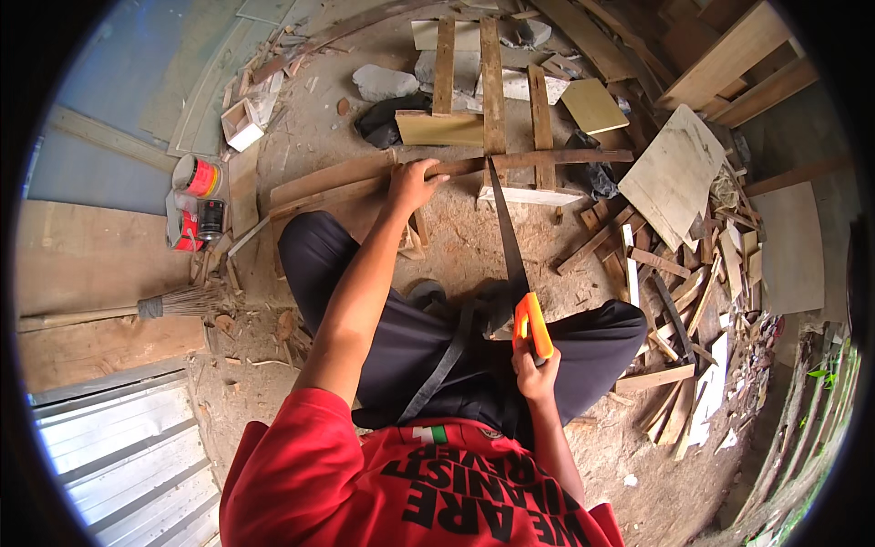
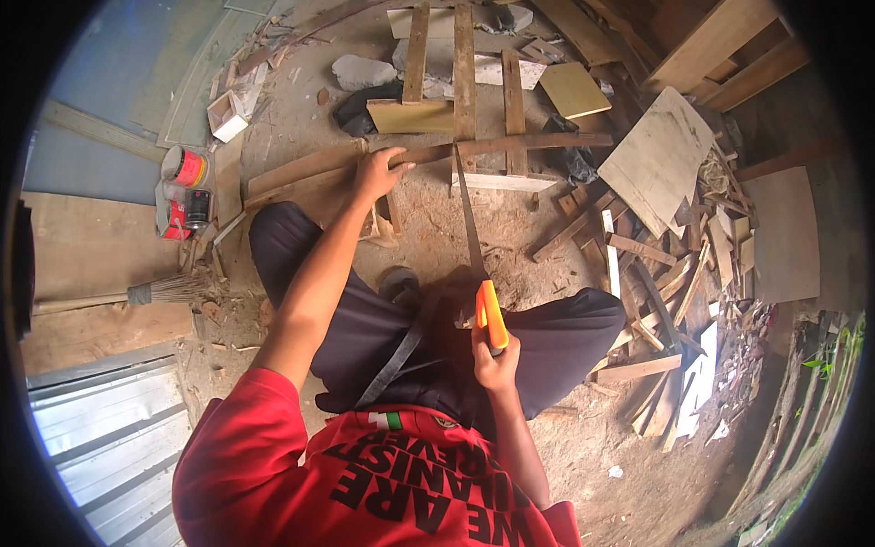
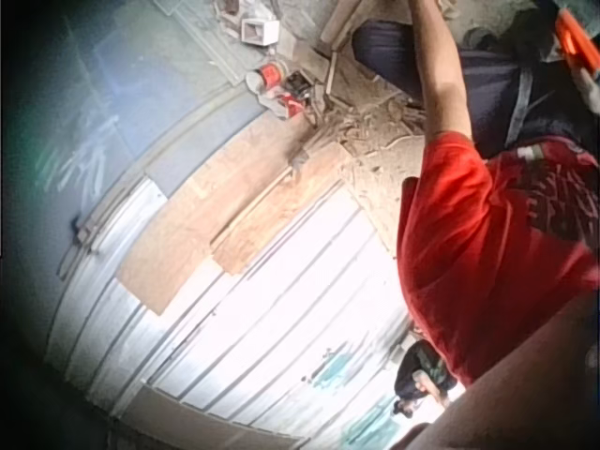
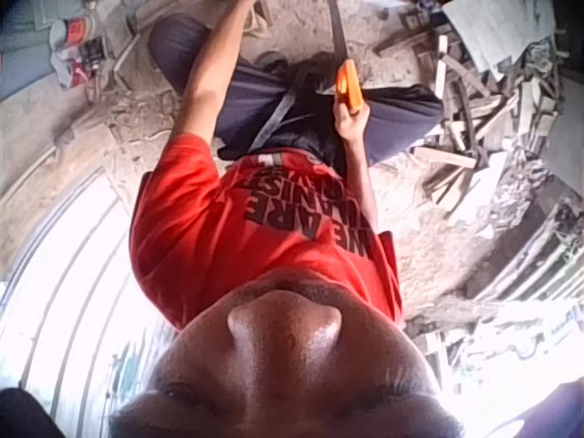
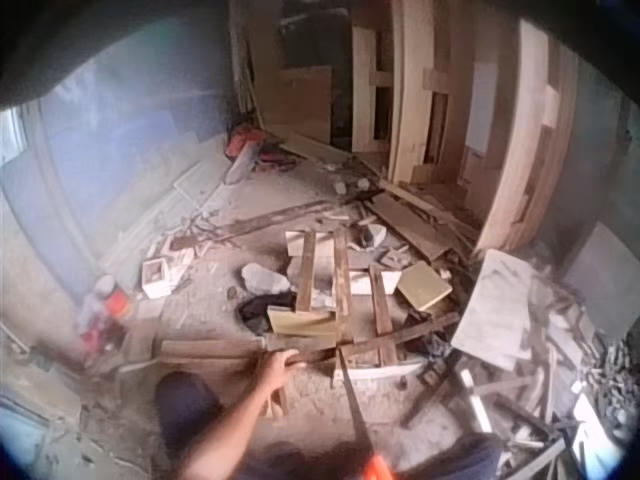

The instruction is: The person sits cross-legged on the floor and uses a hand saw to cut a wooden plank resting on a makeshift wooden frame. The person repeatedly saws through the wood, adjusts the plank, and continues cutting until the piece is separated.

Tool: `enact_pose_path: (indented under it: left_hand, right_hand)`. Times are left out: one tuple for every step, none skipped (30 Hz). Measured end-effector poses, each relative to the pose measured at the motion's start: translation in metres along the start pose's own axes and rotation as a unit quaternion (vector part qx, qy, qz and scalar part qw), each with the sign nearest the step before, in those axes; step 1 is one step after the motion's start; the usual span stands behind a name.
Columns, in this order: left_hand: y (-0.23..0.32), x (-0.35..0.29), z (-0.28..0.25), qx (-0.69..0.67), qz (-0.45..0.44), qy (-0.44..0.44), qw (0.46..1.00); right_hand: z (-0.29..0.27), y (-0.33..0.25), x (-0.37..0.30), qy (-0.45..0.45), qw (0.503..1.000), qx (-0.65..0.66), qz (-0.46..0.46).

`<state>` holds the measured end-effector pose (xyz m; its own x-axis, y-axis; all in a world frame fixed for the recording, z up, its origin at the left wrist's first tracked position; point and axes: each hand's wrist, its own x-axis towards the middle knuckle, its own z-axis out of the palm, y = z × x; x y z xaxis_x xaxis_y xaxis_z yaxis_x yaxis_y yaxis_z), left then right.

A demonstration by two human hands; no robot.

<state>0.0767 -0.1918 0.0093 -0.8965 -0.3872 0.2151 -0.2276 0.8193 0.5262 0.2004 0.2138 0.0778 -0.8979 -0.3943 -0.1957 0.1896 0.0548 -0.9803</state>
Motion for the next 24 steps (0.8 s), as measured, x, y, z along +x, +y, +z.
enact_pose_path:
  left_hand:
    - [-0.004,0.001,0.002,-0.012,-0.003,0.001,1.0]
    - [-0.008,0.003,0.003,-0.025,-0.005,0.002,1.0]
    - [-0.012,0.006,0.003,-0.088,-0.054,-0.005,0.995]
    - [-0.014,0.012,0.002,-0.151,-0.102,-0.01,0.983]
    - [-0.017,0.016,0.001,-0.213,-0.149,-0.015,0.966]
    - [-0.021,0.017,-0.003,-0.256,-0.13,0.002,0.958]
    - [-0.019,0.017,-0.003,-0.243,-0.116,0.029,0.963]
    - [-0.017,0.017,-0.003,-0.229,-0.102,0.056,0.966]
    - [-0.015,0.015,-0.004,-0.176,-0.11,0.009,0.978]
    - [-0.006,0.015,-0.009,-0.124,-0.116,-0.039,0.985]
    - [0.002,0.015,-0.013,-0.07,-0.12,-0.087,0.986]
    - [0.001,0.018,-0.007,-0.071,-0.134,-0.073,0.986]
    - [-0.001,0.021,-0.006,-0.069,-0.151,-0.056,0.984]
    - [-0.004,0.021,-0.005,-0.068,-0.168,-0.038,0.983]
    - [-0.009,0.019,-0.005,-0.062,-0.158,-0.052,0.984]
    - [-0.004,0.017,-0.008,-0.057,-0.146,-0.069,0.985]
    - [0.0,0.016,-0.01,-0.052,-0.133,-0.086,0.986]
    - [-0.005,0.018,-0.005,-0.073,-0.131,-0.065,0.987]
    - [-0.011,0.02,-0.006,-0.091,-0.131,-0.04,0.986]
    - [-0.017,0.02,-0.007,-0.108,-0.131,-0.014,0.985]
    - [-0.023,0.018,-0.009,-0.108,-0.144,-0.041,0.983]
    - [-0.005,0.02,-0.008,-0.116,-0.15,-0.08,0.979]
    - [0.003,0.02,-0.013,-0.119,-0.159,-0.11,0.974]
    - [0.004,0.019,-0.011,-0.06,-0.115,-0.132,0.983]
  right_hand:
    - [0.001,0.0,0.001,-0.002,1.0,0.007,-0.006]
    - [0.001,0.0,0.002,-0.004,1.0,0.015,-0.012]
    - [0.001,0.001,0.001,-0.004,1.0,0.021,-0.004]
    - [0.0,0.001,0.002,-0.004,1.0,0.028,0.002]
    - [0.0,0.002,0.002,-0.004,0.999,0.034,0.009]
    - [0.0,0.002,0.002,-0.007,0.999,0.041,0.011]
    - [0.0,0.0,0.002,-0.009,0.999,0.047,0.015]
    - [-0.001,-0.001,0.002,-0.011,0.998,0.052,0.018]
    - [-0.001,-0.002,0.002,-0.011,0.998,0.054,0.02]
    - [-0.001,-0.003,0.002,-0.008,0.998,0.055,0.021]
    - [-0.002,-0.004,0.002,-0.006,0.998,0.057,0.022]
    - [-0.003,-0.003,0.002,-0.004,0.998,0.052,0.018]
    - [-0.003,-0.002,0.002,-0.006,0.999,0.047,0.014]
    - [-0.003,-0.002,0.002,-0.008,0.999,0.043,0.009]
    - [-0.003,-0.003,0.002,-0.01,0.999,0.046,0.011]
    - [-0.003,-0.003,0.002,-0.006,0.999,0.049,0.013]
    - [-0.003,-0.003,0.001,-0.003,0.999,0.052,0.016]
    - [-0.004,-0.002,0.001,-0.001,0.998,0.053,0.016]
    - [-0.003,-0.002,0.002,-0.006,0.998,0.055,0.015]
    - [-0.002,-0.002,0.002,-0.011,0.998,0.058,0.014]
    - [-0.001,-0.003,0.002,-0.013,0.998,0.059,0.012]
    - [-0.003,-0.001,0.001,0.0,0.998,0.055,0.013]
    - [-0.003,-0.001,0.002,0.004,0.998,0.054,0.011]
    - [-0.004,-0.001,0.002,0.007,0.998,0.056,0.018]
